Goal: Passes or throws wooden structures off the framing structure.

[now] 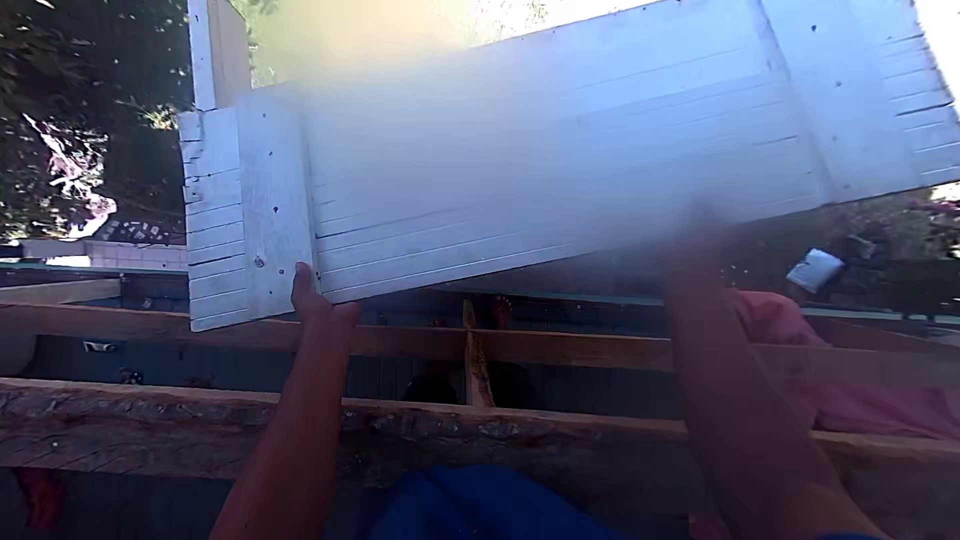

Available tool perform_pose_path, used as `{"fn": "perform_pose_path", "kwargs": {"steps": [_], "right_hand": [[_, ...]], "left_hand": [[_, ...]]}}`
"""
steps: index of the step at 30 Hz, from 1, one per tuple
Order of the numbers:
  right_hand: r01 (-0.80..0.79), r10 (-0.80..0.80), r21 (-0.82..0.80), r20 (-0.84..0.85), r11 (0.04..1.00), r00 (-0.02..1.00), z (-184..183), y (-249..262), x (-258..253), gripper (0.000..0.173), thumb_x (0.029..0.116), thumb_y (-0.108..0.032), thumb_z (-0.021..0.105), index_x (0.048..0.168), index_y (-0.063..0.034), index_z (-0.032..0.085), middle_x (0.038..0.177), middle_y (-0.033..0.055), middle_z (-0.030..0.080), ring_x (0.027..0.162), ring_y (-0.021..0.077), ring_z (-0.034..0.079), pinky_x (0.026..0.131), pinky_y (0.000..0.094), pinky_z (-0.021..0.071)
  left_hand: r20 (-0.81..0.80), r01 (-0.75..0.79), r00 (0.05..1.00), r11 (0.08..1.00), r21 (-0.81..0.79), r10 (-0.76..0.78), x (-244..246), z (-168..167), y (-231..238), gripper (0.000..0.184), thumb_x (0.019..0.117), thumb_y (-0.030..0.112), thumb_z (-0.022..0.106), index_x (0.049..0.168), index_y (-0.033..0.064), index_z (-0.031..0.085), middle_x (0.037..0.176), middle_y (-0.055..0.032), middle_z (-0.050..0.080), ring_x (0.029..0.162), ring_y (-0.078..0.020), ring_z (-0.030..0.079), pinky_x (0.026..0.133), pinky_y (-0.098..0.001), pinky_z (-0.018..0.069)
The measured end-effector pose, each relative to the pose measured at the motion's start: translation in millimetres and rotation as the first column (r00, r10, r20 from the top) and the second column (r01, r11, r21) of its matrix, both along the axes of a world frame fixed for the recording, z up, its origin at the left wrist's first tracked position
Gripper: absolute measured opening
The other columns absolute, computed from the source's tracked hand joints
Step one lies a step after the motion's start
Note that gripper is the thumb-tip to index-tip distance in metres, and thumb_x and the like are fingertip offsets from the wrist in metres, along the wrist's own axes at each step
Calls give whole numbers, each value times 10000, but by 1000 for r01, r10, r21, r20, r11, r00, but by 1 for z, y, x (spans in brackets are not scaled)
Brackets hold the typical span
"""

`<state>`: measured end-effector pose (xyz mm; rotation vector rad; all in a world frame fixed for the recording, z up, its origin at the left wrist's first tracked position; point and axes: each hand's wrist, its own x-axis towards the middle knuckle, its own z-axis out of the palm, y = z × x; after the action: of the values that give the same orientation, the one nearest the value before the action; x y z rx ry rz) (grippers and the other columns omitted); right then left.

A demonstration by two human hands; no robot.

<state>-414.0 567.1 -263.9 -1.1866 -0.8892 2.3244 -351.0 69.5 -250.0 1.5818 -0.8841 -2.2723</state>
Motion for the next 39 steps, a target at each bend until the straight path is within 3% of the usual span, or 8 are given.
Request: {"fn": "perform_pose_path", "kwargs": {"steps": [9, 11, 15, 23, 27, 31, 35, 39], "right_hand": [[1, 3, -81, 48, 997, 999, -66, -12, 8, 441, 1059, -361, 482, 1442, -149, 430, 1358, 148, 582, 1240, 310, 606, 990, 635, 517], [-25, 28, -53, 76, 998, 997, -81, -20, 11, 457, 1067, -402, 459, 1445, -146, 425, 1348, 147, 585, 1228, 303, 611, 983, 627, 523], [-44, 43, 7, 177, 999, 983, -105, -36, 23, 607, 1046, -603, 387, 1519, -222, 397, 1461, 98, 546, 1329, 289, 559, 1031, 646, 488], [-218, 205, -6, 364, 976, 909, -159, -32, 65, 672, 1025, -674, 348, 1522, -223, 390, 1456, 85, 557, 1317, 274, 571, 1021, 623, 509], [-254, 230, -1, 431, 967, 873, -188, -35, 72, 659, 1041, -642, 364, 1515, -186, 395, 1439, 95, 565, 1297, 256, 586, 1018, 574, 533], [-122, 116, -19, 500, 992, 858, -222, -28, 87, 559, 1068, -496, 464, 1494, -139, 408, 1423, 124, 559, 1283, 251, 590, 1037, 507, 536], [-106, 106, -34, 573, 994, 813, -262, -26, 99, 573, 1062, -496, 488, 1488, -120, 414, 1417, 125, 561, 1269, 241, 597, 1027, 477, 546], [-131, 156, -85, 602, 988, 783, -300, -26, 114, 601, 1064, -546, 434, 1499, -133, 398, 1413, 124, 565, 1259, 236, 603, 1014, 477, 551]], "left_hand": [[214, -64, 974, 997, -47, 72, -4, -80, -14, 805, 887, 744, 573, 1498, 232, 456, 1487, -107, 546, 1366, -319, 534, 1039, -675, 472], [252, -74, 964, 995, -63, 88, -6, -97, -21, 812, 908, 727, 565, 1515, 204, 436, 1526, -121, 498, 1395, -319, 497, 1061, -669, 454], [313, -80, 944, 993, -86, 103, -2, -132, -35, 765, 937, 674, 578, 1482, 147, 473, 1478, -162, 532, 1348, -331, 536, 1033, -655, 482], [256, -49, 965, 998, -48, 59, 19, -188, -41, 636, 989, 575, 562, 1441, 129, 520, 1343, -170, 637, 1221, -331, 635, 967, -634, 538], [202, -35, 979, 999, -23, 38, 19, -213, -39, 597, 1019, 531, 539, 1440, 108, 517, 1325, -183, 645, 1198, -326, 649, 966, -608, 548], [239, -22, 971, 1000, 20, 17, 19, -238, -31, 629, 1000, 556, 560, 1461, 133, 502, 1372, -163, 624, 1244, -327, 626, 995, -622, 530], [258, -7, 966, 1000, 21, 1, 13, -264, -27, 615, 1009, 547, 551, 1458, 130, 503, 1367, -162, 627, 1242, -320, 628, 996, -607, 531], [266, 86, 961, 996, -14, -79, 8, -292, -31, 614, 1025, 557, 510, 1475, 140, 484, 1382, -156, 618, 1255, -306, 619, 1008, -590, 528]]}}
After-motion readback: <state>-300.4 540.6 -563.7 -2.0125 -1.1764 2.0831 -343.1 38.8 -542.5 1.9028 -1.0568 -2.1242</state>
